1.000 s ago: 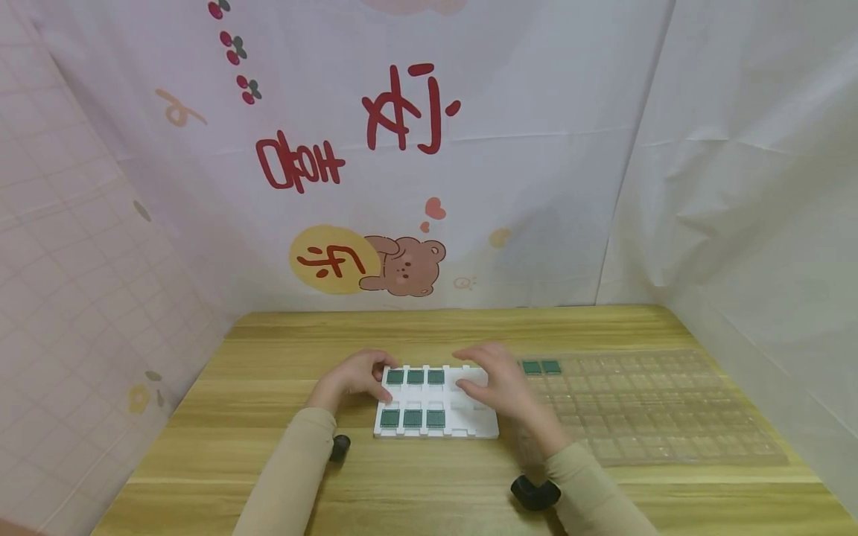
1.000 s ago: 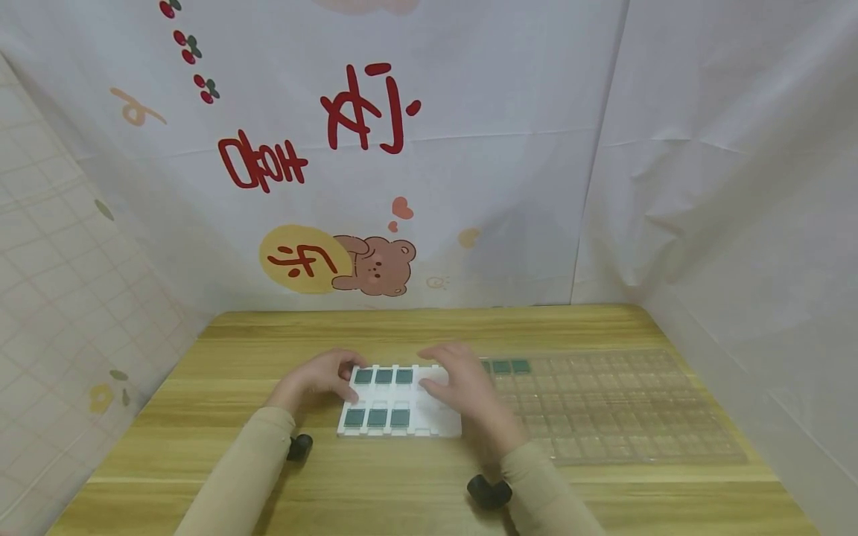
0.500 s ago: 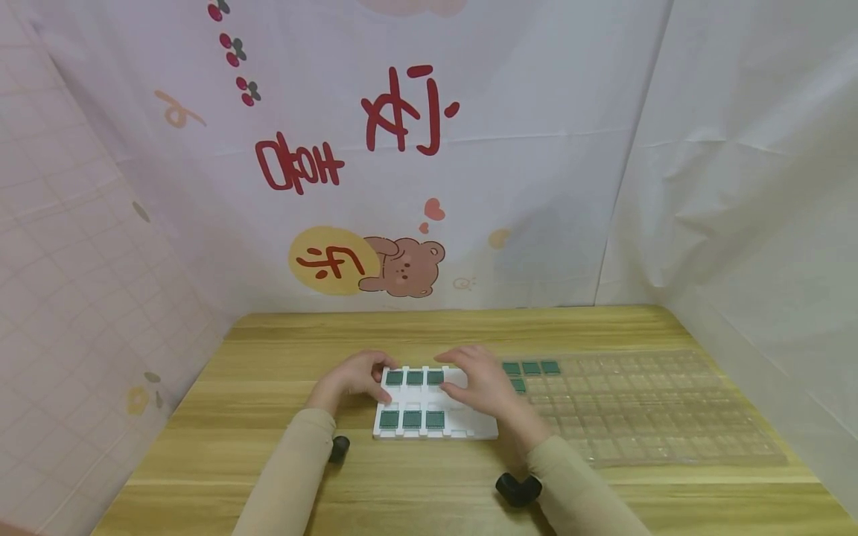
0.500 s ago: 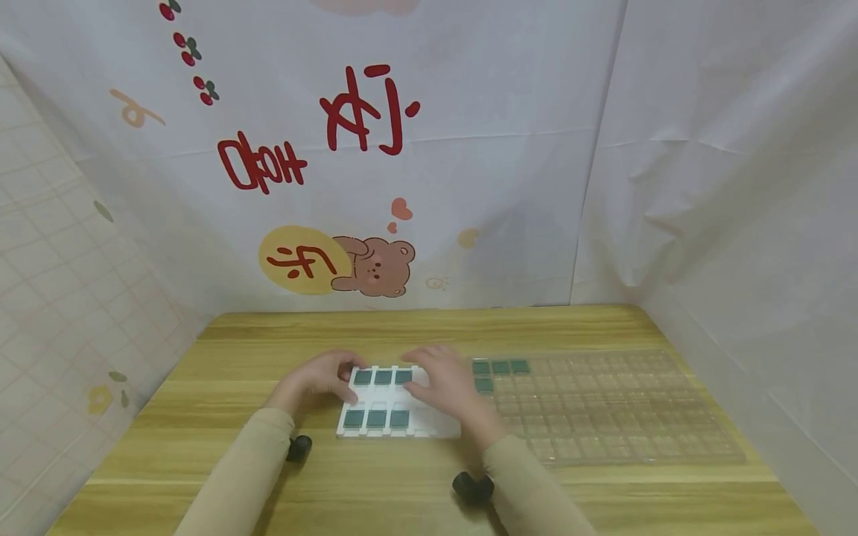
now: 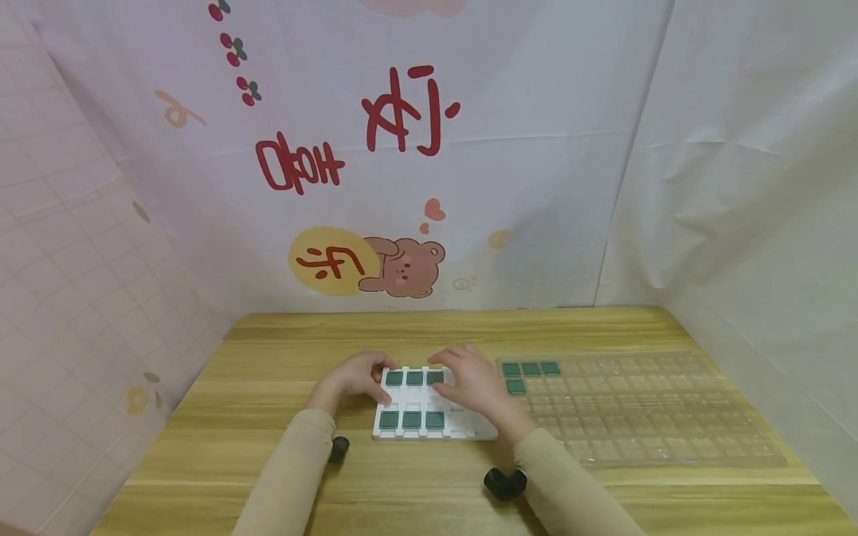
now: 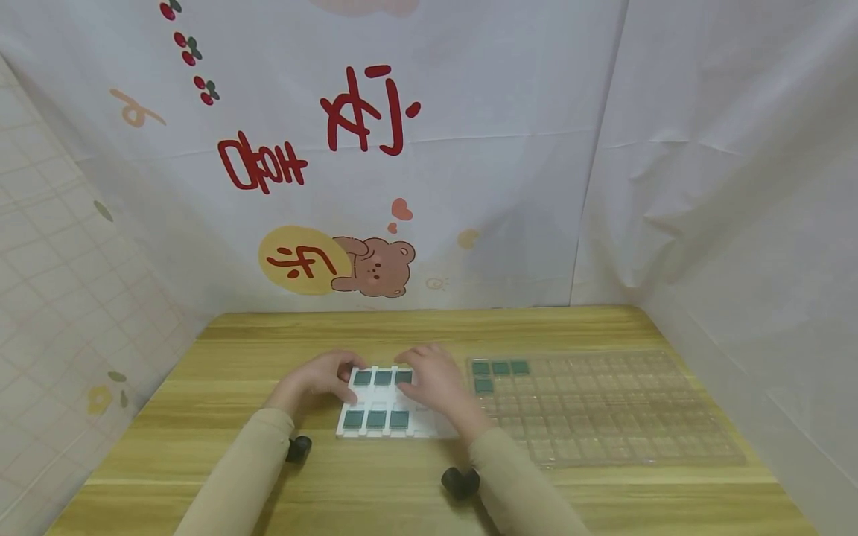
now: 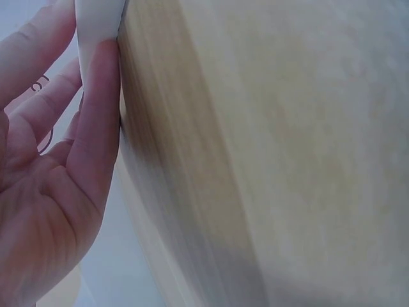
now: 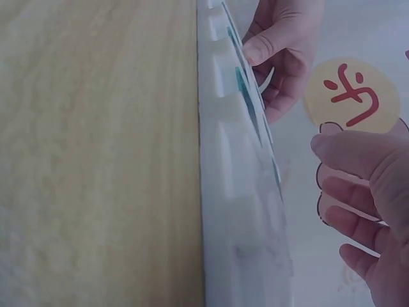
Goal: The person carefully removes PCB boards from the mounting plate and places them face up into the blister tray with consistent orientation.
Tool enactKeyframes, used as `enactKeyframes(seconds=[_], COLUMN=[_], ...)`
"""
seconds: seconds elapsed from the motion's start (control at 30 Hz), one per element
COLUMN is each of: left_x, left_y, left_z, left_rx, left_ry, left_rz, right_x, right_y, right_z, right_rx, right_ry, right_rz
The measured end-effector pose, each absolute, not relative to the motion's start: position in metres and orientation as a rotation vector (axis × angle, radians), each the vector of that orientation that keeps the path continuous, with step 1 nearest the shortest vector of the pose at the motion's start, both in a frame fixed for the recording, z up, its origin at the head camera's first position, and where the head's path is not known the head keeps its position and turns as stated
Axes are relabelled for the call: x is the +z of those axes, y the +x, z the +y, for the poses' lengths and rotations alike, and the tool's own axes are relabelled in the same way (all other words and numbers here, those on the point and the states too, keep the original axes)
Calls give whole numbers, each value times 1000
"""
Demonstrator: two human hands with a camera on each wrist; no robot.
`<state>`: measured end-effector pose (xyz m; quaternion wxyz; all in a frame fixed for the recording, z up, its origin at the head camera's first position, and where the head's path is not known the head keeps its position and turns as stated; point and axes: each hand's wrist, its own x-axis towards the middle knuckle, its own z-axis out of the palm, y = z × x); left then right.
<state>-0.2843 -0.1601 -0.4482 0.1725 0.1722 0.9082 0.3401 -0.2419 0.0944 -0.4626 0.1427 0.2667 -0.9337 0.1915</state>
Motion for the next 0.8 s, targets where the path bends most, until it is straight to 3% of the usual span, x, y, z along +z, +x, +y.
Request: enactKeyframes(seconds=[0.8], left_x=[-450], left_y=[-286], left_z=[-160], left_rx=[960], left_ry=[506], left_rz=[2589], right_x=[-477], right_y=[-253], right_z=[88], right_rx=[416], right_ry=[771], right_rz=[-2725])
